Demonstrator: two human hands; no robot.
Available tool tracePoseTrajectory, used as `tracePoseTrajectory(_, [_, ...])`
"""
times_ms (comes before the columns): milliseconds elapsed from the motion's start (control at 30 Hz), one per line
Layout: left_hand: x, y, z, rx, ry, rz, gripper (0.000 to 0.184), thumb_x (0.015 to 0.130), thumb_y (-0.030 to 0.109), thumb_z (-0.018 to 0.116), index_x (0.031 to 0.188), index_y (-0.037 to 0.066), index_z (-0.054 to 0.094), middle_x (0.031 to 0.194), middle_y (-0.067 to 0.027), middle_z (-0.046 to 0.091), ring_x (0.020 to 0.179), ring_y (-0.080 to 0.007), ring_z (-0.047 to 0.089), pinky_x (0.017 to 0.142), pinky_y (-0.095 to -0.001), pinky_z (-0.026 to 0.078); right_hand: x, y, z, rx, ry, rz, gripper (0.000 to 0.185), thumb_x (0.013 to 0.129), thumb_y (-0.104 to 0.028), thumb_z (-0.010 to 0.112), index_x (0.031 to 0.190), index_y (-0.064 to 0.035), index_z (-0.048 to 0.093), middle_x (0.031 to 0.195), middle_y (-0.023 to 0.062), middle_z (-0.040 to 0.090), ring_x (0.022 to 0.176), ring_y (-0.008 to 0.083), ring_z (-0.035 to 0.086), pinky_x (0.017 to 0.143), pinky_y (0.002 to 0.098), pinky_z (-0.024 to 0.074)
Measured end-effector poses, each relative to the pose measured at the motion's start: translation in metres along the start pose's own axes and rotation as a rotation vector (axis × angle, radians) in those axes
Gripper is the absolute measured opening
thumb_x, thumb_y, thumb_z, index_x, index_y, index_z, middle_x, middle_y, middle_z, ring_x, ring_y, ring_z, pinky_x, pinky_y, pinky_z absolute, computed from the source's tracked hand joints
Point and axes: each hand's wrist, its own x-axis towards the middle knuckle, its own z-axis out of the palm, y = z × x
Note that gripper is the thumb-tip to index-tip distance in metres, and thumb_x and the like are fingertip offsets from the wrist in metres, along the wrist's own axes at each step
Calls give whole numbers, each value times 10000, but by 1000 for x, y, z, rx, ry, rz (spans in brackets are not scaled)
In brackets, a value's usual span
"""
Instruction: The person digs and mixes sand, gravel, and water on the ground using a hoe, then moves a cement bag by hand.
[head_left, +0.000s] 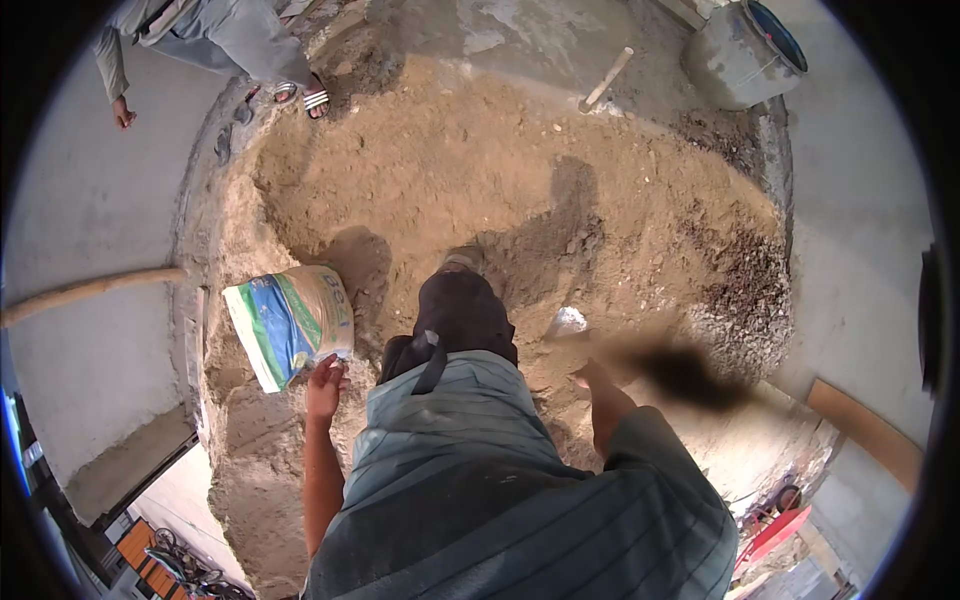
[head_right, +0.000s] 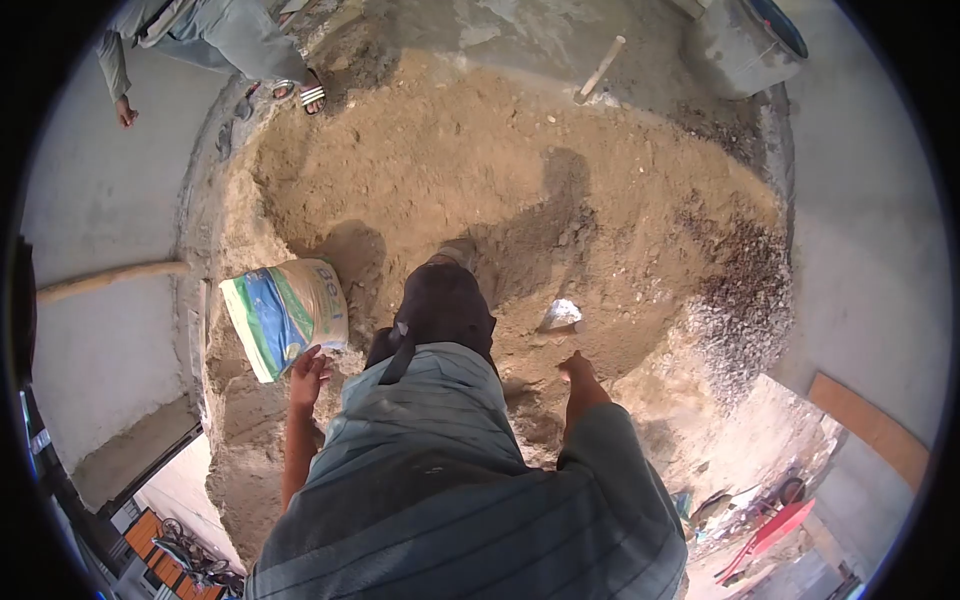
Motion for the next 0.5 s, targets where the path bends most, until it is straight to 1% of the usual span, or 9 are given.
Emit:
tracePoseTrajectory(33, [-4, -3, 8, 39, -18, -50, 493, 950, 221, 626, 1375, 3, 502, 1006, -79, 699, 737, -114, 642, 610, -241, 478, -30, -15, -3, 225, 157, 105, 909, 798, -557, 704, 1501, -137, 309, 1434, 232, 483, 1347, 390, 452, 1072, 475, 413])
tracePoseTrajectory(133, [-10, -27, 3, 214, -66, -160, 485, 940, 213, 626, 1369, 17, 513, 1002, -92, 702, 714, -141, 656, 582, -259, 486, -80, -60, -42, 626, 478, 282, 1052, 778, -549, 718, 1577, -179, 144, 1421, 231, 495, 1302, 386, 497, 1051, 492, 432])
tracePoseTrajectory(200, [-19, -35, -7, 347, -103, -214, 477, 938, 216, 629, 1361, 25, 522, 1006, -95, 702, 705, -147, 656, 577, -269, 494, -59, -66, -54, 558, 660, 116, 923, 794, -521, 709, 1527, -137, 302, 1372, 222, 530, 1214, 389, 562, 1010, 482, 468])
tracePoseTrajectory(267, [-18, -62, -32, 375, -104, -207, 453, 945, 213, 626, 1346, 23, 531, 985, -104, 707, 690, -154, 663, 572, -282, 510, -24, -66, -74, 337, 410, 67, 626, 872, -407, 668, 1367, -70, 485, 1294, 225, 594, 1155, 364, 619, 939, 461, 528])
tracePoseTrajectory(300, [-17, -74, -44, 339, -80, -231, 451, 948, 214, 626, 1345, 23, 531, 978, -105, 709, 692, -156, 668, 572, -284, 513, -90, -88, -119, 412, 388, 159, 512, 861, -394, 654, 1274, -109, 553, 1269, 163, 630, 1160, 369, 614, 929, 466, 533])
tracePoseTrajectory(333, [-16, -82, -54, 302, -53, -254, 449, 950, 214, 625, 1345, 23, 531, 971, -107, 710, 694, -158, 672, 572, -285, 516, -102, -93, -134, 376, 362, 130, 512, 861, -351, 652, 1283, -87, 535, 1262, 202, 626, 1176, 376, 606, 956, 463, 520])
tracePoseTrajectory(400, [-23, -83, -65, 354, -14, -234, 447, 957, 220, 620, 1349, 26, 528, 960, -106, 713, 712, -166, 690, 563, -279, 512, -62, -80, -109, 362, 483, 122, 410, 873, -259, 634, 1225, -57, 576, 1142, 227, 672, 1083, 355, 663, 850, 472, 574])
tracePoseTrajectory(467, [-31, -62, -59, 369, 39, -272, 447, 959, 225, 618, 1351, 30, 528, 967, -104, 712, 722, -170, 697, 562, -280, 512, -25, -48, -93, 460, 368, 158, 308, 875, -188, 648, 1139, -31, 628, 991, 223, 705, 925, 307, 721, 668, 444, 614])
tracePoseTrajectory(500, [-33, -61, -59, 370, 56, -246, 445, 963, 229, 612, 1354, 34, 528, 955, -91, 709, 684, -151, 677, 559, -264, 502, -25, -29, -97, 477, 316, 222, 397, 847, -223, 668, 1186, -24, 611, 1076, 217, 687, 994, 327, 698, 761, 444, 597])
